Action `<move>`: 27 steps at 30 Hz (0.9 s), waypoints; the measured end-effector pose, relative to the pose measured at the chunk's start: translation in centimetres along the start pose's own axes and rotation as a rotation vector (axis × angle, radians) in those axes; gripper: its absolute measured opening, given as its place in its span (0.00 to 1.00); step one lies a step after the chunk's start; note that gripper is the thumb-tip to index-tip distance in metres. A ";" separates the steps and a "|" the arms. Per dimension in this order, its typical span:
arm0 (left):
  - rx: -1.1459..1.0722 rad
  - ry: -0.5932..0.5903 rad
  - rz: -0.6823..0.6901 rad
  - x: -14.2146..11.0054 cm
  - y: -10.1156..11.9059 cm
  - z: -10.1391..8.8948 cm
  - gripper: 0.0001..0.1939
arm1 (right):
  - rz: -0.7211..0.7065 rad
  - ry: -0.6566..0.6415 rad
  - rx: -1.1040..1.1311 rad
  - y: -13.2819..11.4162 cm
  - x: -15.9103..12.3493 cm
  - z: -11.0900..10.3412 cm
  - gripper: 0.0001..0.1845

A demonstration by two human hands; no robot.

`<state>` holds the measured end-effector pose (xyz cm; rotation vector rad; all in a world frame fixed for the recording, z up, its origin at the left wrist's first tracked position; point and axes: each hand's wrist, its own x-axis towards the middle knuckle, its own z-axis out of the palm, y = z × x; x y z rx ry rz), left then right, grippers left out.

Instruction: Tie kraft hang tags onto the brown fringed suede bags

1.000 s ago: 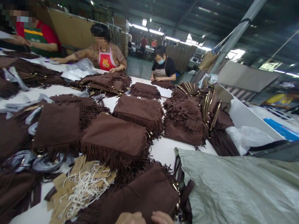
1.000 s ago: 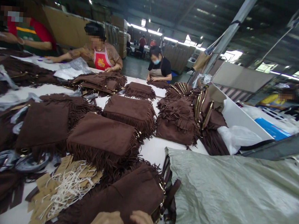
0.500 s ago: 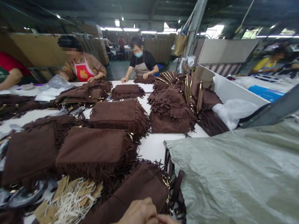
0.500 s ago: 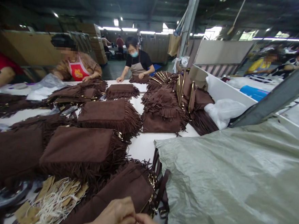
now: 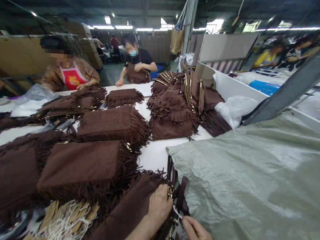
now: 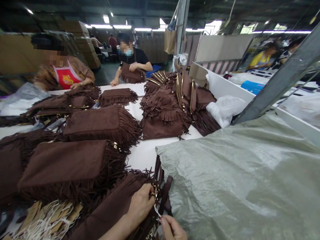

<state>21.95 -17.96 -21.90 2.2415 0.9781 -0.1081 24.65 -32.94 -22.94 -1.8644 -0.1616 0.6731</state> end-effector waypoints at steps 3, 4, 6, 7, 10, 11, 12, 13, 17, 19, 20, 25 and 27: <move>-0.337 0.009 -0.090 0.6 -1.5 -0.5 0.06 | -0.049 0.005 0.010 -0.2 1.1 0.7 0.22; -0.460 -0.003 -0.110 0.8 -2.0 -0.6 0.06 | -0.064 -0.013 0.003 -0.4 1.5 1.0 0.21; -0.679 -0.029 -0.131 1.0 -2.7 -0.7 0.05 | -0.096 -0.067 -0.031 -0.7 2.4 1.6 0.21; -0.760 -0.038 -0.138 1.1 -2.9 -0.7 0.05 | -0.114 -0.091 -0.056 -0.9 2.7 1.8 0.21; -0.860 -0.037 -0.144 1.0 -3.3 -0.5 0.06 | -0.173 -0.121 -0.146 -1.5 3.5 2.4 0.20; -0.863 -0.032 -0.143 1.0 -3.3 -0.4 0.06 | -0.196 -0.124 -0.181 -1.7 3.7 2.5 0.20; -0.859 -0.028 -0.141 1.0 -3.3 -0.3 0.06 | -0.217 -0.127 -0.217 -1.9 3.8 2.6 0.19; -0.851 -0.024 -0.139 1.0 -3.3 -0.2 0.06 | -0.237 -0.129 -0.253 -2.0 4.0 2.7 0.19; -0.803 -0.020 -0.135 1.0 -3.3 0.0 0.07 | -0.257 -0.156 -0.384 -2.4 4.7 2.7 0.17; -0.777 -0.023 -0.124 1.1 -3.4 0.2 0.08 | -0.243 -0.177 -0.422 -2.6 5.1 2.6 0.16; -0.757 -0.022 -0.117 1.1 -3.4 0.3 0.08 | -0.239 -0.184 -0.433 -2.8 5.2 2.5 0.16; -0.628 -0.012 -0.097 1.0 -3.3 0.4 0.09 | -0.244 -0.199 -0.507 -3.8 5.8 2.2 0.12; -0.606 -0.015 -0.088 0.9 -3.2 0.4 0.10 | -0.251 -0.213 -0.520 -4.2 6.0 2.2 0.12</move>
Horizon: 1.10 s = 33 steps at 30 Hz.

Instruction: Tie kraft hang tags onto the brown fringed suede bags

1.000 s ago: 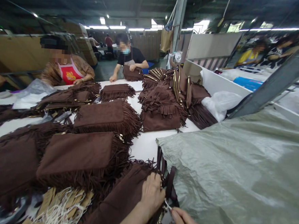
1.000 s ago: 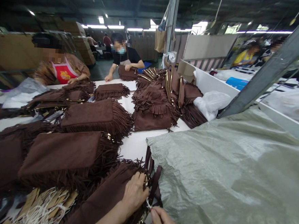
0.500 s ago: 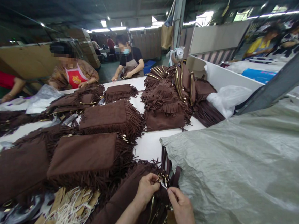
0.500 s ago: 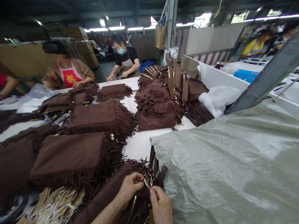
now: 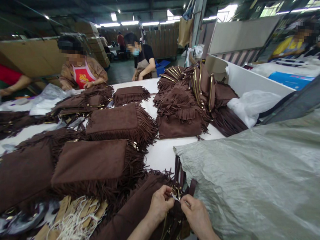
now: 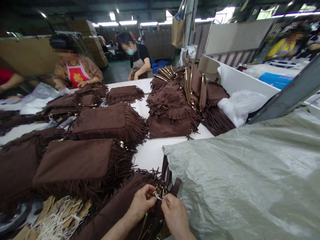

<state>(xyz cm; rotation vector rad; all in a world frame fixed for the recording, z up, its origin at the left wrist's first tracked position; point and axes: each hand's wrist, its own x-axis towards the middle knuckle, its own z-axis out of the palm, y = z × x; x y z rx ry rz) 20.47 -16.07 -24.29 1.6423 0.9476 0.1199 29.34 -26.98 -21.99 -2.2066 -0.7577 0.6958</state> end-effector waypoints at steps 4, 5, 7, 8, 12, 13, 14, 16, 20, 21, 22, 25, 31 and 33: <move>0.039 0.009 0.028 0.0 -0.2 0.2 0.11 | -0.027 -0.019 -0.016 -0.2 0.7 -0.1 0.12; 0.051 0.013 0.030 0.0 -0.3 0.3 0.11 | -0.030 -0.028 -0.022 -0.2 0.8 -0.1 0.13; 0.067 0.020 0.026 0.1 -0.5 0.4 0.12 | -0.024 -0.032 -0.024 -0.2 1.0 0.1 0.13; 0.069 0.022 0.025 0.1 -0.5 0.5 0.12 | -0.018 -0.024 -0.015 -0.1 1.0 0.2 0.13; 0.063 0.028 0.033 0.0 -0.5 0.5 0.12 | 0.007 0.047 0.083 0.1 1.0 0.6 0.14; 0.066 0.030 0.032 0.0 -0.4 0.5 0.12 | 0.011 0.060 0.109 0.2 1.0 0.7 0.14; 0.070 0.031 0.030 -0.1 -0.3 0.4 0.12 | 0.016 0.068 0.131 0.2 1.0 0.7 0.15; 0.083 0.032 0.020 -0.2 -0.1 0.4 0.12 | 0.028 0.080 0.164 0.2 0.9 0.7 0.16; 0.116 0.031 0.006 -0.3 0.2 0.3 0.12 | 0.052 0.101 0.203 0.1 0.9 0.7 0.17; 0.124 0.032 0.005 -0.4 0.3 0.3 0.12 | 0.056 0.105 0.211 0.0 0.9 0.7 0.17; 0.128 0.034 0.004 -0.4 0.4 0.3 0.12 | 0.058 0.110 0.220 0.0 0.9 0.8 0.17; 0.131 0.041 0.001 -0.4 0.4 0.2 0.12 | 0.063 0.139 0.244 0.0 0.7 1.2 0.17; 0.184 0.076 0.000 -0.5 0.7 0.5 0.09 | 0.085 0.148 0.274 0.2 0.2 2.2 0.18; 0.244 0.113 -0.021 -0.6 1.1 0.7 0.07 | 0.095 0.152 0.293 0.3 0.1 2.3 0.19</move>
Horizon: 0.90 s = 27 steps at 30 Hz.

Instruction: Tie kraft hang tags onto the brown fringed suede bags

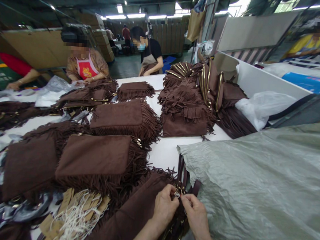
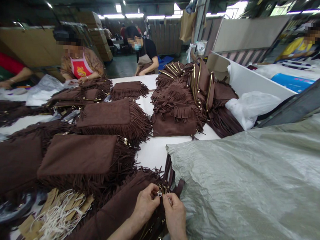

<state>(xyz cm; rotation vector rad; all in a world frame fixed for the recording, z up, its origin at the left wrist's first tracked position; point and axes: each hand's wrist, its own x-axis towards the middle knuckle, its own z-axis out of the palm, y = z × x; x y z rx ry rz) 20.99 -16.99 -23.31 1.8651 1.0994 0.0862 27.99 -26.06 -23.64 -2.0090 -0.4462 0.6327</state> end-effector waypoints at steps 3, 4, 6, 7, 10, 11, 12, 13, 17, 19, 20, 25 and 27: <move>0.081 0.023 -0.036 -0.3 0.8 0.1 0.06 | 0.020 -0.012 0.039 0.2 0.1 0.0 0.19; 0.096 0.024 -0.044 -0.4 1.0 0.1 0.06 | 0.024 -0.015 0.051 0.2 0.1 0.0 0.20; 0.114 0.021 -0.055 -0.5 1.3 0.1 0.06 | 0.028 -0.011 0.072 0.4 0.2 0.0 0.20; 0.121 0.021 -0.063 -0.6 1.3 0.1 0.06 | 0.029 -0.007 0.083 0.5 0.2 0.0 0.21; 0.142 0.024 -0.085 -0.6 1.5 0.0 0.06 | 0.048 -0.008 0.123 0.6 0.3 0.1 0.21; 0.151 0.025 -0.093 -0.5 1.6 -0.1 0.06 | 0.055 -0.013 0.136 0.6 0.3 0.1 0.21; 0.161 0.026 -0.104 -0.5 1.7 -0.1 0.06 | 0.059 -0.018 0.146 0.7 0.3 0.1 0.21; 0.173 0.028 -0.117 -0.4 1.8 -0.2 0.06 | 0.059 -0.022 0.151 0.7 0.2 0.1 0.21; 0.206 0.031 -0.145 -0.2 2.3 -0.1 0.06 | 0.047 -0.033 0.160 1.1 0.1 0.2 0.20; 0.196 0.030 -0.122 -0.1 2.2 0.0 0.06 | 0.042 -0.041 0.163 1.4 0.1 0.3 0.20; 0.179 0.025 -0.101 -0.2 2.0 0.0 0.06 | 0.041 -0.043 0.164 1.5 0.1 0.4 0.20; 0.038 -0.004 -0.006 -0.2 0.7 0.1 0.03 | 0.053 -0.044 0.142 1.7 0.0 0.5 0.20; 0.017 -0.005 0.012 -0.2 0.4 0.1 0.03 | 0.061 -0.051 0.143 1.6 0.1 0.5 0.21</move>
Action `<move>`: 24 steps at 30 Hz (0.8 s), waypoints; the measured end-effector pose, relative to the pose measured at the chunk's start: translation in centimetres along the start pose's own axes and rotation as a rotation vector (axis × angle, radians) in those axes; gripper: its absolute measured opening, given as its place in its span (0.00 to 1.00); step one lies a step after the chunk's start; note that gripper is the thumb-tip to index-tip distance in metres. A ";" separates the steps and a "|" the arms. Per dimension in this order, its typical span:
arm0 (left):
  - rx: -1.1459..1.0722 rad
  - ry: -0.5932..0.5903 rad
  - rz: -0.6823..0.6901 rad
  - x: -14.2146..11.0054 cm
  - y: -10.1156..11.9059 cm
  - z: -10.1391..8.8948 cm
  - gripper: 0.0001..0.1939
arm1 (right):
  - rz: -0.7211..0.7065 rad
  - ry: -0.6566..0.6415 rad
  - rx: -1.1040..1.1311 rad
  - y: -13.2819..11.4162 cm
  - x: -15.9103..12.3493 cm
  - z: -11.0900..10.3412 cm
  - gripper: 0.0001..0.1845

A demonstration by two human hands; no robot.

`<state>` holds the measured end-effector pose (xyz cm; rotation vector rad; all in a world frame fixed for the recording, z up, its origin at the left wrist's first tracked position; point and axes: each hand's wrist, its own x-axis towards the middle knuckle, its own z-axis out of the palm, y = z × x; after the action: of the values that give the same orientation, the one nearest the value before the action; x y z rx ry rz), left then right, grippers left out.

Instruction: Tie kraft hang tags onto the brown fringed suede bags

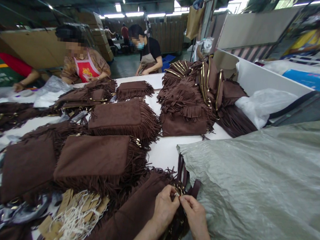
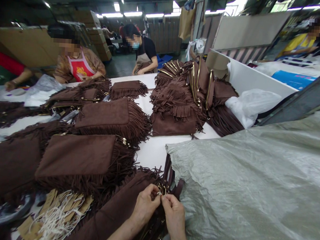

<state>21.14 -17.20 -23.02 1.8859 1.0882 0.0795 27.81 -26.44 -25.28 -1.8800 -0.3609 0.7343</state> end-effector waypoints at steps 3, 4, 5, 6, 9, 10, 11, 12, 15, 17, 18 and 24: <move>-0.004 -0.009 0.031 0.1 -0.2 0.0 0.04 | 0.017 0.003 0.022 -0.1 0.1 0.0 0.22; -0.002 -0.013 0.042 0.1 -0.3 0.0 0.05 | 0.025 0.001 0.033 -0.2 0.1 0.0 0.23; 0.003 -0.016 0.054 0.1 -0.3 0.0 0.05 | 0.035 -0.004 0.049 -0.3 0.2 0.0 0.22; 0.009 -0.017 0.063 0.1 -0.4 0.0 0.05 | 0.045 -0.011 0.069 -0.4 0.2 -0.1 0.21; 0.021 -0.018 0.075 0.1 -0.5 0.0 0.06 | 0.110 -0.019 0.148 -0.8 0.2 -0.1 0.18; 0.019 -0.020 0.076 0.1 -0.5 0.1 0.07 | 0.138 -0.016 0.174 -0.9 0.1 -0.1 0.18; 0.016 -0.022 0.075 0.1 -0.5 0.1 0.07 | 0.167 -0.009 0.195 -1.1 0.1 -0.1 0.17; 0.014 -0.023 0.076 0.1 -0.6 0.1 0.07 | 0.195 -0.008 0.212 -1.2 0.0 0.0 0.17; 0.015 -0.015 0.082 0.1 -0.5 0.2 0.07 | 0.248 -0.014 0.250 -1.4 -0.1 0.0 0.16; 0.016 -0.011 0.088 0.1 -0.5 0.2 0.07 | 0.274 -0.025 0.272 -1.4 -0.2 -0.1 0.16; 0.014 -0.014 0.089 0.1 -0.4 0.2 0.07 | 0.284 -0.030 0.280 -1.4 -0.2 -0.1 0.16; -0.037 -0.056 0.101 0.0 -0.3 -0.4 0.07 | 0.309 -0.037 0.297 -1.1 -0.1 0.0 0.17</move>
<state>20.69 -16.88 -22.99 1.8982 0.9475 0.1028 27.86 -26.03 -24.26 -1.6566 0.0199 0.9734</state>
